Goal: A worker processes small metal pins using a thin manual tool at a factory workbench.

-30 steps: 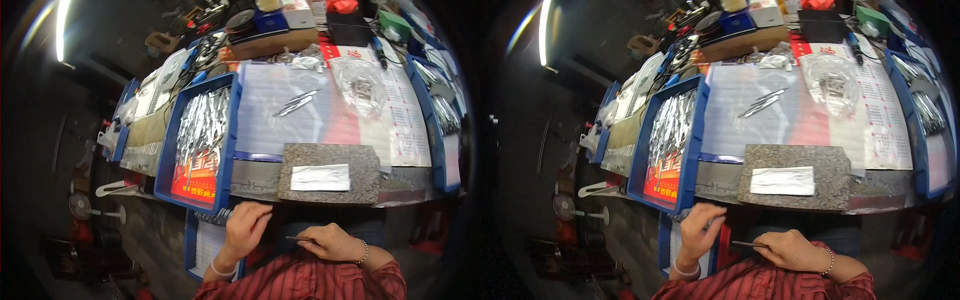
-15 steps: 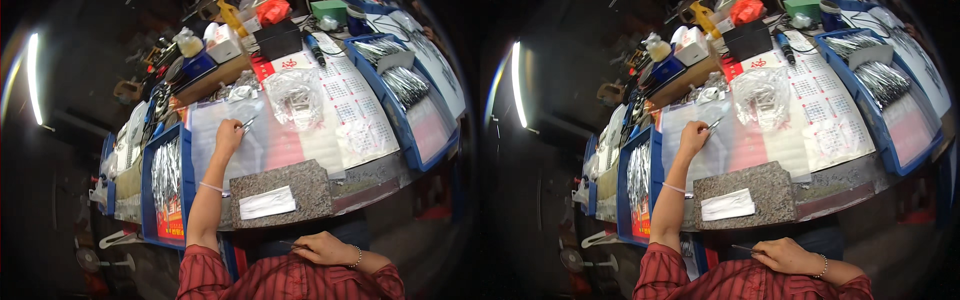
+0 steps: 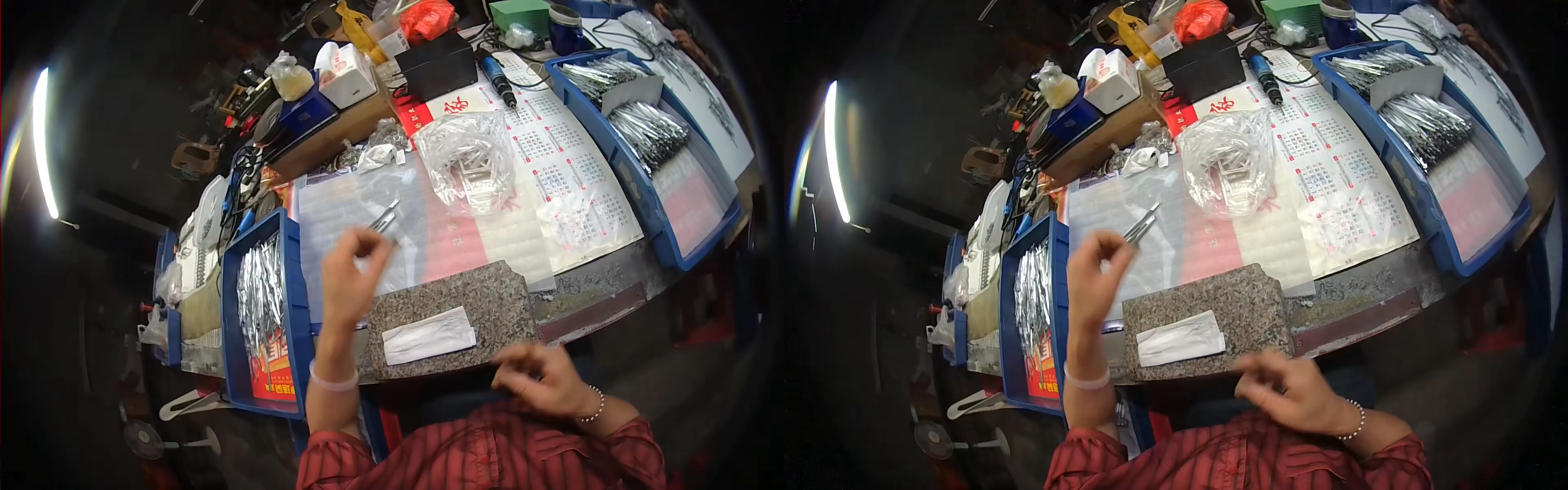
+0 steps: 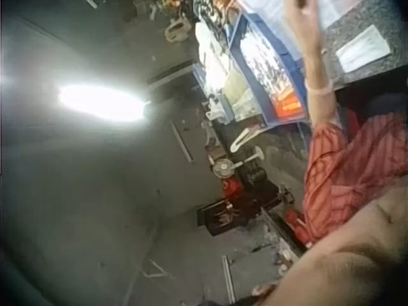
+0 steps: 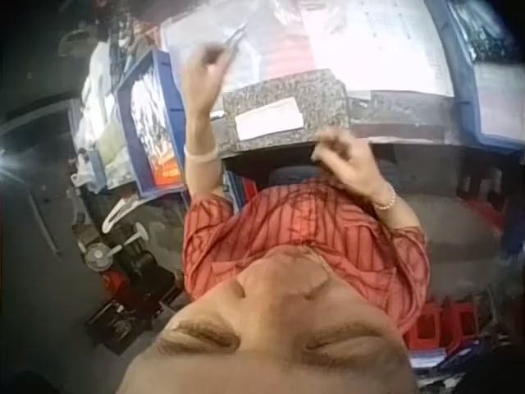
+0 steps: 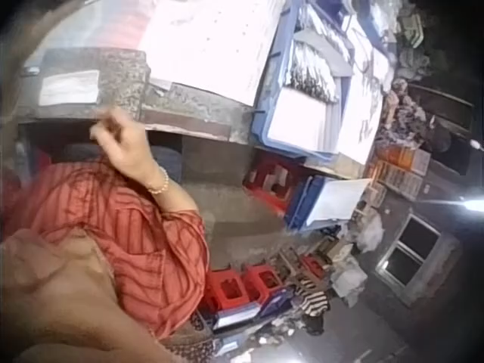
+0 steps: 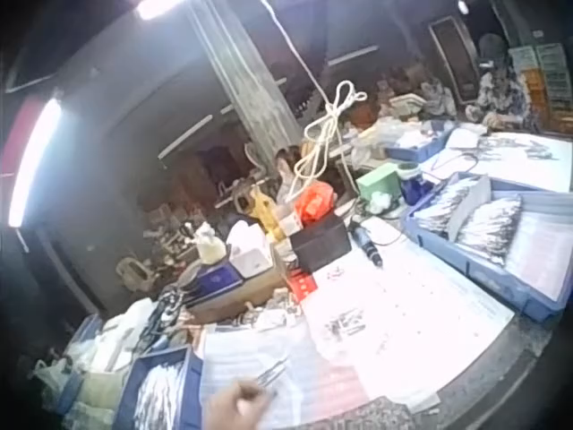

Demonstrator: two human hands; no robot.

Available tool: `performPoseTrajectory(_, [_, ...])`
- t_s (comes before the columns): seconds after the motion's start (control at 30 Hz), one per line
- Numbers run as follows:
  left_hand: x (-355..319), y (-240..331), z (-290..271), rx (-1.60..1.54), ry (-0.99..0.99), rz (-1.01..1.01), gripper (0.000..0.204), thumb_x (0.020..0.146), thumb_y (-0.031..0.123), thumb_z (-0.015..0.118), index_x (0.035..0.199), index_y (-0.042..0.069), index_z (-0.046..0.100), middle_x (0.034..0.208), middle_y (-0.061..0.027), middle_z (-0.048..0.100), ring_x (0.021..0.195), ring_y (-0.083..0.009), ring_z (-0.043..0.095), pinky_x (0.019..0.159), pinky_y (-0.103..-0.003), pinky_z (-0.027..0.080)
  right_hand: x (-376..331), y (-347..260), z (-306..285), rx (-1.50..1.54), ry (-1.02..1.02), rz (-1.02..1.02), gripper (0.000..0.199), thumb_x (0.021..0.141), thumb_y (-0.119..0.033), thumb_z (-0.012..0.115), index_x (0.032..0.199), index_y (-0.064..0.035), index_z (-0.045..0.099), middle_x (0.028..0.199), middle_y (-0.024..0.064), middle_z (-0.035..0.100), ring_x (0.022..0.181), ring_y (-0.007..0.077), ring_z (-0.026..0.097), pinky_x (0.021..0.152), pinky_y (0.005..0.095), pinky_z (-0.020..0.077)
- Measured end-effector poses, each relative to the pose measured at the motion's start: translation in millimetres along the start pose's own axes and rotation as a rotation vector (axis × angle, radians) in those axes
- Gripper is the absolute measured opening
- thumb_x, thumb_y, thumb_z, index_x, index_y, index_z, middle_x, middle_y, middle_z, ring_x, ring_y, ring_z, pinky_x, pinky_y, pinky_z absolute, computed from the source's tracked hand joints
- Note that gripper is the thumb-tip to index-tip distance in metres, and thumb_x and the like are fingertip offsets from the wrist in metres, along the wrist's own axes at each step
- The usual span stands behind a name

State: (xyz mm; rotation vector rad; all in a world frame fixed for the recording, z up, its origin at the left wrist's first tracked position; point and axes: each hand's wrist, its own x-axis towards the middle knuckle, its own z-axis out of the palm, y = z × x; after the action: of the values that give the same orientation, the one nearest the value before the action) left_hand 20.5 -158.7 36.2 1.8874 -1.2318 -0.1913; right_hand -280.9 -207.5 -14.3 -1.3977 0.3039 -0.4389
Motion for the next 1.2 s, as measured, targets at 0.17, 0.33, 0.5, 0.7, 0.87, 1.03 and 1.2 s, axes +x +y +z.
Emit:
performPoseTrajectory(0.17, [-110.8,73.0,5.9,-0.205,-0.245,0.058,0.011,0.077,-0.002,0.073,0.085,0.001,0.066,0.078,-0.0096,0.066,0.069,-0.0196,0.065,0.064,-0.028,0.050,15.7,-20.0,7.2,0.334,0.127,0.072,0.030,0.090,-0.001,0.065,0.119,-0.0012,0.056,0.087,0.0063,0.068,0.058,0.0014,0.052,0.050,0.0167,0.0405])
performPoseTrajectory(0.33, [-156.1,69.6,-0.9,-0.398,-0.095,0.097,0.019,0.074,-0.003,0.075,0.092,0.000,0.068,0.084,-0.0116,0.067,0.073,-0.0235,0.065,0.065,-0.031,0.051,15.7,-26.9,22.4,0.279,-0.006,0.188,0.009,0.090,-0.006,0.067,0.097,-0.0012,0.065,0.077,0.0034,0.068,0.056,0.0023,0.054,0.047,0.0175,0.0388])
performPoseTrajectory(0.5, [-180.9,54.5,-19.0,-0.546,-0.058,0.239,0.023,0.075,0.000,0.078,0.096,-0.002,0.069,0.079,-0.0122,0.067,0.069,-0.0236,0.064,0.061,-0.030,0.049,36.8,-33.3,18.2,-0.136,-0.240,0.040,0.009,0.091,-0.008,0.065,0.094,0.0003,0.066,0.077,0.0025,0.068,0.069,0.0103,0.063,0.064,0.0259,0.0511])
performPoseTrajectory(0.7, [-217.2,39.6,-21.5,-0.625,0.210,-0.005,0.014,0.080,0.003,0.075,0.092,-0.001,0.069,0.083,-0.0134,0.066,0.074,-0.0225,0.063,0.065,-0.029,0.050,161.8,-46.4,-40.6,-0.738,0.096,0.009,0.020,0.090,-0.017,0.061,0.089,0.0025,0.067,0.069,0.0083,0.067,0.058,0.0140,0.061,0.053,0.0292,0.0460])
performPoseTrajectory(0.87, [-223.9,36.3,-14.1,-0.751,0.294,-0.201,0.010,0.082,0.001,0.073,0.091,-0.001,0.068,0.087,-0.0123,0.065,0.078,-0.0179,0.062,0.069,-0.026,0.049,246.5,13.2,-79.3,-1.200,0.101,-0.088,0.014,0.081,-0.008,0.058,0.087,0.0026,0.064,0.083,0.0245,0.067,0.083,0.0402,0.066,0.071,0.0475,0.0515])
performPoseTrajectory(1.03, [-229.0,24.4,-16.8,-0.751,0.305,-0.261,0.011,0.082,-0.003,0.072,0.092,-0.002,0.067,0.086,-0.0116,0.064,0.078,-0.0163,0.061,0.070,-0.025,0.049,259.5,25.7,-50.1,-1.455,0.189,-0.031,0.019,0.080,-0.001,0.055,0.098,0.0045,0.057,0.088,0.0273,0.067,0.087,0.0432,0.066,0.076,0.0493,0.0535])
performPoseTrajectory(1.2, [-228.8,23.7,-16.0,-0.764,0.250,-0.254,0.012,0.081,-0.003,0.072,0.092,-0.003,0.066,0.087,-0.0121,0.065,0.078,-0.0165,0.062,0.069,-0.025,0.049,261.6,24.9,-44.8,-1.550,0.145,0.056,0.023,0.081,-0.001,0.053,0.102,0.0068,0.050,0.090,0.0268,0.067,0.088,0.0423,0.068,0.077,0.0484,0.0542])
